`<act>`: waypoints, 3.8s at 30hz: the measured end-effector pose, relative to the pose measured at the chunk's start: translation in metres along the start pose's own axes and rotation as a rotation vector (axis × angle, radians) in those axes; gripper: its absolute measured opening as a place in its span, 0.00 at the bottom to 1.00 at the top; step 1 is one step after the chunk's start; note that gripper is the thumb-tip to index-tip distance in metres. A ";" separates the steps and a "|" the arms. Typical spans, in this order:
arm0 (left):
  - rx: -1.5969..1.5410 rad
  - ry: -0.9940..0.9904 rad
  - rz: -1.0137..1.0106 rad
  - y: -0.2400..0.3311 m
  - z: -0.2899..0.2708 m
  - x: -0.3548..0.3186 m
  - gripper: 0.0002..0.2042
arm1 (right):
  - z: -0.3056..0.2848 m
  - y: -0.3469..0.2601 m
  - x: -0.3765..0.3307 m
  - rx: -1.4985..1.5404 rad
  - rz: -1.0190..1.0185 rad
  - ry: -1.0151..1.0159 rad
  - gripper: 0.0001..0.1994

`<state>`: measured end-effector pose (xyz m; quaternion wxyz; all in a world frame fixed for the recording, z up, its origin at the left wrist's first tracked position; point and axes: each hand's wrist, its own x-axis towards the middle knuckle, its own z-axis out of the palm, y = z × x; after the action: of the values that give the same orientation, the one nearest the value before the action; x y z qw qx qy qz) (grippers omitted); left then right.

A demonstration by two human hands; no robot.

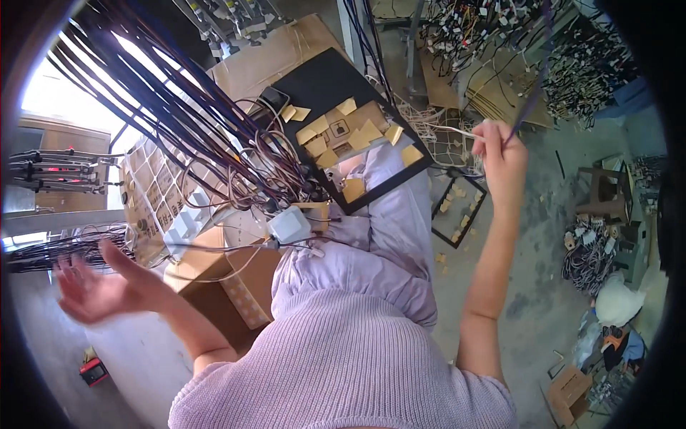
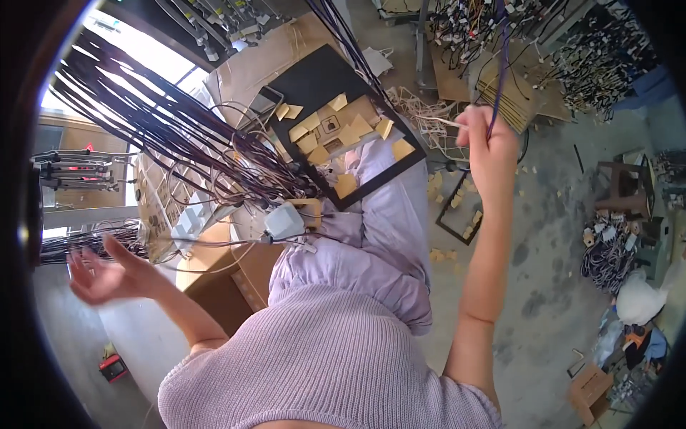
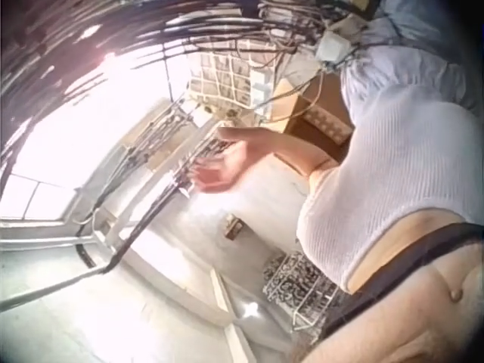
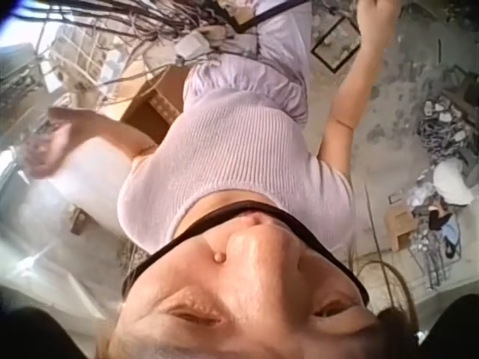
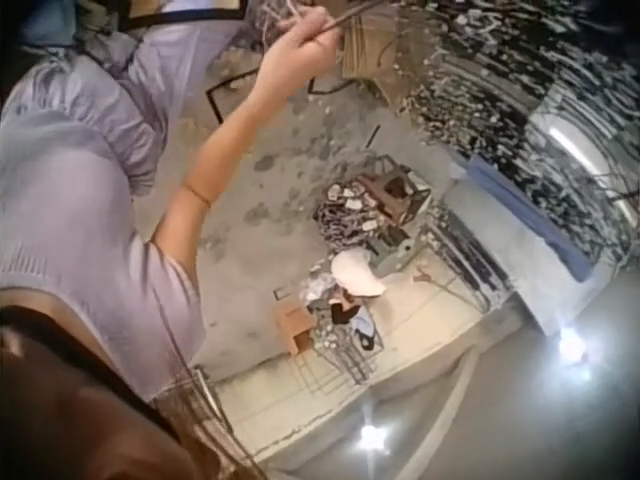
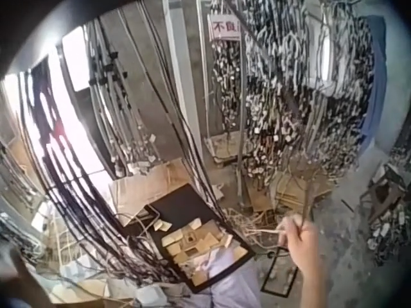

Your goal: Assembling and organizing electrical wire harnesses by attaching connectors and placing them into partitioned boxes.

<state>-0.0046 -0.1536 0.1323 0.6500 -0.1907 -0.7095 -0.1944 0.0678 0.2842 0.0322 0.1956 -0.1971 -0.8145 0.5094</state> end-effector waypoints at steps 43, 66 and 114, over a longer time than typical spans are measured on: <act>0.101 -1.106 -0.165 -0.122 -0.003 -0.200 0.28 | 0.417 -0.094 -0.095 0.178 -0.720 -0.732 0.14; -0.918 -0.415 -1.442 -0.024 -0.073 -0.085 0.25 | 0.292 -0.110 -0.114 0.426 -0.484 -0.813 0.24; -1.627 -1.289 -1.932 0.111 0.046 -0.106 0.20 | 0.065 -0.064 -0.070 -0.028 -0.591 -0.415 0.10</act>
<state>0.0231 -0.0367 0.0260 -0.4587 -0.0072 -0.4184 -0.7839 0.0853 0.1728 0.0561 0.1624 0.1519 -0.8655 0.4489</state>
